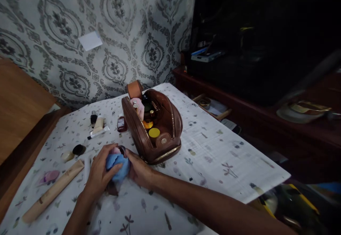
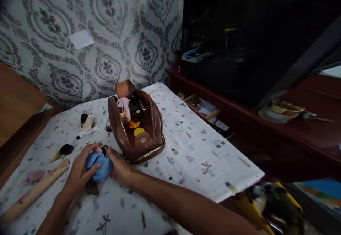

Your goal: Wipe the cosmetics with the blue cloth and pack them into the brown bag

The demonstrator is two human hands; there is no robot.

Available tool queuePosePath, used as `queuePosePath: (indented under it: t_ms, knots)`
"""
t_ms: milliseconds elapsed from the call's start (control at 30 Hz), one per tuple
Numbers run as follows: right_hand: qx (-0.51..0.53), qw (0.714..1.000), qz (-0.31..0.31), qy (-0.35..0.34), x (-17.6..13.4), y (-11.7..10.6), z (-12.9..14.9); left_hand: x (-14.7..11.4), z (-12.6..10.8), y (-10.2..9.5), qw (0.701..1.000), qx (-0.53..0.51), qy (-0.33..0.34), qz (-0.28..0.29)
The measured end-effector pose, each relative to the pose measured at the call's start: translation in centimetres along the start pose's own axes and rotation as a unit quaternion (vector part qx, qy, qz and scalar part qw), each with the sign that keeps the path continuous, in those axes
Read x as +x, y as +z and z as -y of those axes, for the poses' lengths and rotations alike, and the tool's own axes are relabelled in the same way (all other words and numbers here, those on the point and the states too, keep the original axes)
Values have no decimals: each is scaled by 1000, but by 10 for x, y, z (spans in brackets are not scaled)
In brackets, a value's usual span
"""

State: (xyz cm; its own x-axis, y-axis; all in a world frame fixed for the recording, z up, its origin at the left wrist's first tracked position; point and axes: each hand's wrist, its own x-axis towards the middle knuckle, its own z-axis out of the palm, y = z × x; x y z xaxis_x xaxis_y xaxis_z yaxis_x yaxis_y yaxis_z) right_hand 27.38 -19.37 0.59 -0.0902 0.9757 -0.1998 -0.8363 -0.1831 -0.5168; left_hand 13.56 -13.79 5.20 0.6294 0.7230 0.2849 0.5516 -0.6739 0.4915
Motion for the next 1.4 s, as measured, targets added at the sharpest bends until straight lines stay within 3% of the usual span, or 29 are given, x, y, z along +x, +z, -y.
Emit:
queuePosePath:
  t_ms: [267, 400, 733, 900, 1100, 1400]
  knots:
    - [46, 996, 81, 12, -5, 1, 8, -4, 9, 1, 999, 3, 28, -27]
    - [19, 996, 84, 39, -4, -2, 8, -2, 10, 4, 997, 8, 25, -72]
    - [-71, 986, 150, 11, -3, -7, 8, -2, 6, 4, 994, -3, -1, -113]
    - [-66, 987, 147, 17, -5, -7, 11, -2, 10, 6, 986, 9, -71, -149]
    - [-8, 993, 114, 40, 1, -8, 8, 0, 18, -1, 992, -7, 41, -118]
    - [44, 990, 96, 96, 0, -5, 7, -5, 16, 0, 992, -36, 15, -124]
